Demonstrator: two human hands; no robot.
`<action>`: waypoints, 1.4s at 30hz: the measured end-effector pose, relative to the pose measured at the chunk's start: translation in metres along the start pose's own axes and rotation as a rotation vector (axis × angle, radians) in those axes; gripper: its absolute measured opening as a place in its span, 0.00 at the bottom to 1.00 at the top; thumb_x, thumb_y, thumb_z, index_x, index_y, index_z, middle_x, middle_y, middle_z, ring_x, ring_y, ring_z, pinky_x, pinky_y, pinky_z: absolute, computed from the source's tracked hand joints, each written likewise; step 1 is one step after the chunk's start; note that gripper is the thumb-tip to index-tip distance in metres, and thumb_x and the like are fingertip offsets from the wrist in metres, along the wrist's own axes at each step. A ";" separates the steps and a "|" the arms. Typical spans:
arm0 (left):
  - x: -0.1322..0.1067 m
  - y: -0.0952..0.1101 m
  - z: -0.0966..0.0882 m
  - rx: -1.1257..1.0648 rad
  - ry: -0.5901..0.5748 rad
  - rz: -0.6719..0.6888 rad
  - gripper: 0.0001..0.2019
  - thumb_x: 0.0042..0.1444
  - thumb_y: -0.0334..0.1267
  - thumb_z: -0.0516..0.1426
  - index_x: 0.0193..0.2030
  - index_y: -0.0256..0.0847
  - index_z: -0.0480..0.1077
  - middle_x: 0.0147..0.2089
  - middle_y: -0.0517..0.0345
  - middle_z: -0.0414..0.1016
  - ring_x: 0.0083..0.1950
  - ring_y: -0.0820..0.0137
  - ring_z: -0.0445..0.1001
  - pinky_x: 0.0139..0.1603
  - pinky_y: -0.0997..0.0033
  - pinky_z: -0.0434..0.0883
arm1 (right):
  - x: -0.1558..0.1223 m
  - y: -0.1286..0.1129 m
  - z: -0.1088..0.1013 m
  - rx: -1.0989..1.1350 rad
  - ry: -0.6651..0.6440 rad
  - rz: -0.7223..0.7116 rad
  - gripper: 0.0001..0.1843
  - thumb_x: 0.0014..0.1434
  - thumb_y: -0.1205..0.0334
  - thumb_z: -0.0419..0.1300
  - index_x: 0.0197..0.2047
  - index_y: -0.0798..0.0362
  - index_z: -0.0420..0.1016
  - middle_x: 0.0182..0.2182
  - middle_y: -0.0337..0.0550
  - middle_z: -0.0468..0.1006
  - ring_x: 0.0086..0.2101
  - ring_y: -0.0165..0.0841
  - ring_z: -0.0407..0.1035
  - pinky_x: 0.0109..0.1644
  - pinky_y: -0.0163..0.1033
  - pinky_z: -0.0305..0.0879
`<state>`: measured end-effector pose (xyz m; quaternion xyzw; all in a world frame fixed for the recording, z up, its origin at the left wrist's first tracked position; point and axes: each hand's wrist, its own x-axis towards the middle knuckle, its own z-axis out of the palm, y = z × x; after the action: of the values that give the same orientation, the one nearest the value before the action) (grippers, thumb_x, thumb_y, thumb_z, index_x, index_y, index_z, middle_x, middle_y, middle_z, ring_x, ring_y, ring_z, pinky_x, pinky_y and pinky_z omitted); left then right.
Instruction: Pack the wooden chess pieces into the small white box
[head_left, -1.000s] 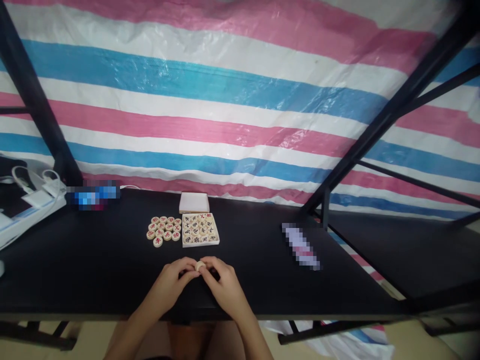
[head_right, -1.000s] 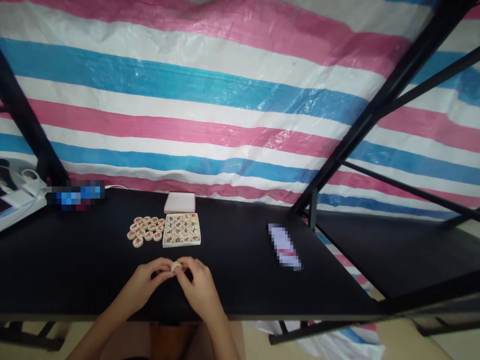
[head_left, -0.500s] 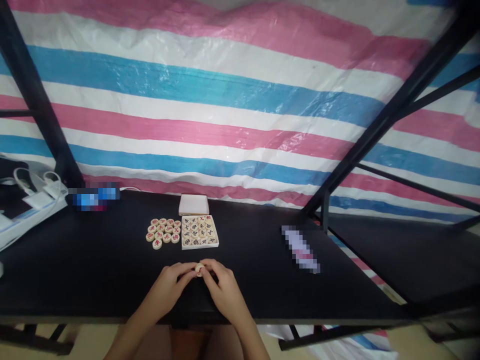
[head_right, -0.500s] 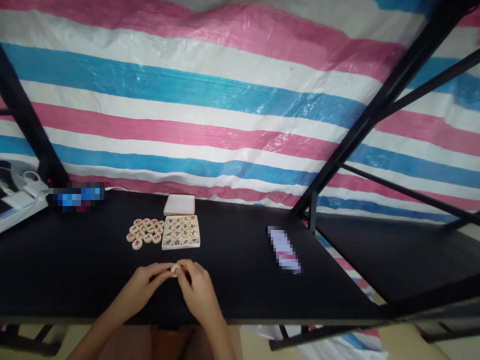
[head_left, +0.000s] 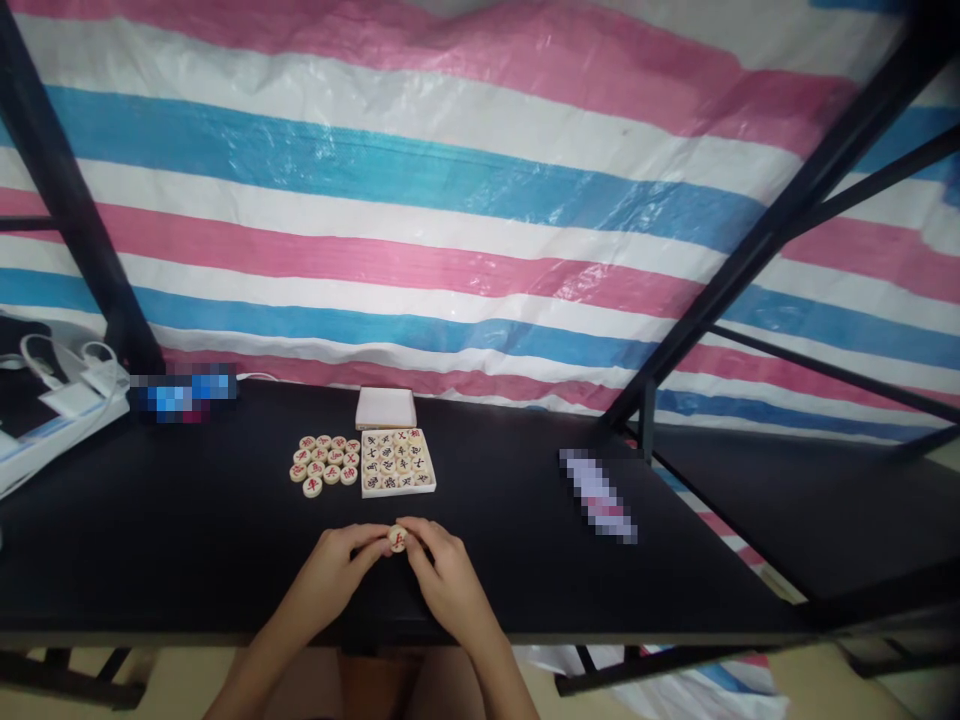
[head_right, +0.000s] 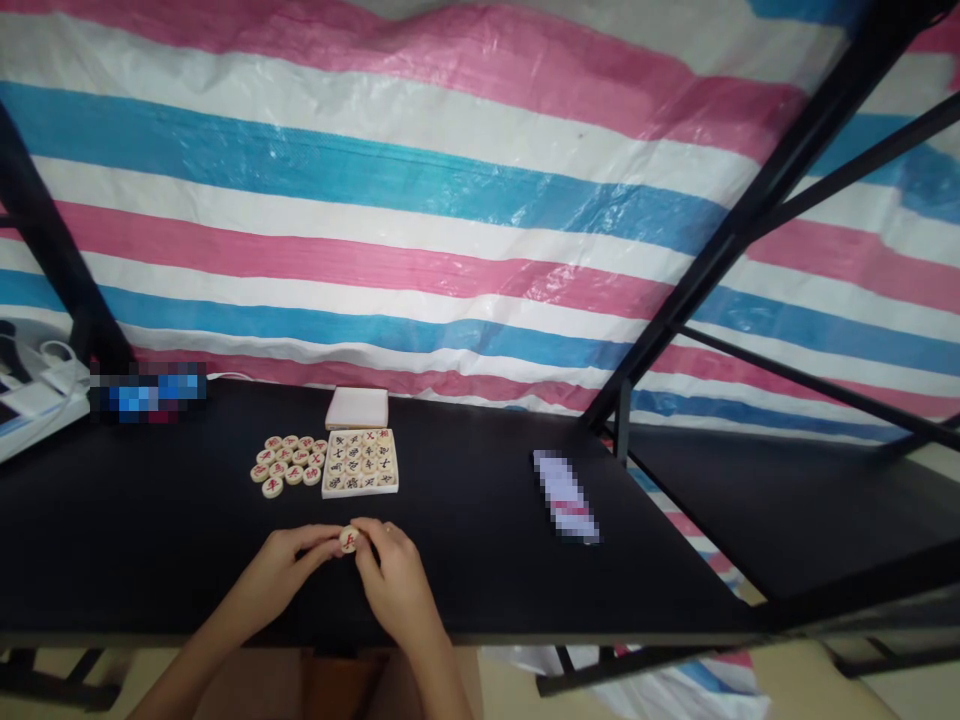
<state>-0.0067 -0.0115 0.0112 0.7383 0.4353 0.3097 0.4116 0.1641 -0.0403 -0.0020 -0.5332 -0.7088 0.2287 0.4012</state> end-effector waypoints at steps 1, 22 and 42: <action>0.000 0.000 0.000 -0.005 0.003 -0.001 0.13 0.58 0.41 0.53 0.45 0.47 0.76 0.45 0.60 0.80 0.46 0.65 0.77 0.50 0.69 0.70 | 0.000 0.000 0.000 0.004 -0.003 0.003 0.12 0.63 0.63 0.51 0.46 0.50 0.73 0.37 0.43 0.78 0.39 0.34 0.72 0.46 0.39 0.66; 0.002 -0.019 0.008 -0.210 0.171 0.005 0.20 0.57 0.39 0.53 0.57 0.41 0.61 0.36 0.58 0.77 0.36 0.69 0.75 0.42 0.70 0.71 | 0.031 -0.003 -0.016 -0.112 0.154 -0.069 0.12 0.64 0.61 0.50 0.46 0.52 0.71 0.39 0.46 0.76 0.39 0.35 0.70 0.43 0.37 0.66; -0.002 -0.006 0.006 -0.055 0.056 0.033 0.15 0.56 0.32 0.51 0.49 0.42 0.70 0.35 0.59 0.75 0.34 0.71 0.72 0.39 0.74 0.69 | 0.153 0.017 0.013 -0.906 -0.036 -0.114 0.12 0.63 0.62 0.50 0.40 0.57 0.73 0.42 0.53 0.72 0.44 0.41 0.63 0.44 0.42 0.59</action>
<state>-0.0051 -0.0135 0.0030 0.7249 0.4259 0.3486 0.4143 0.1469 0.1105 0.0276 -0.6110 -0.7725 -0.1176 0.1272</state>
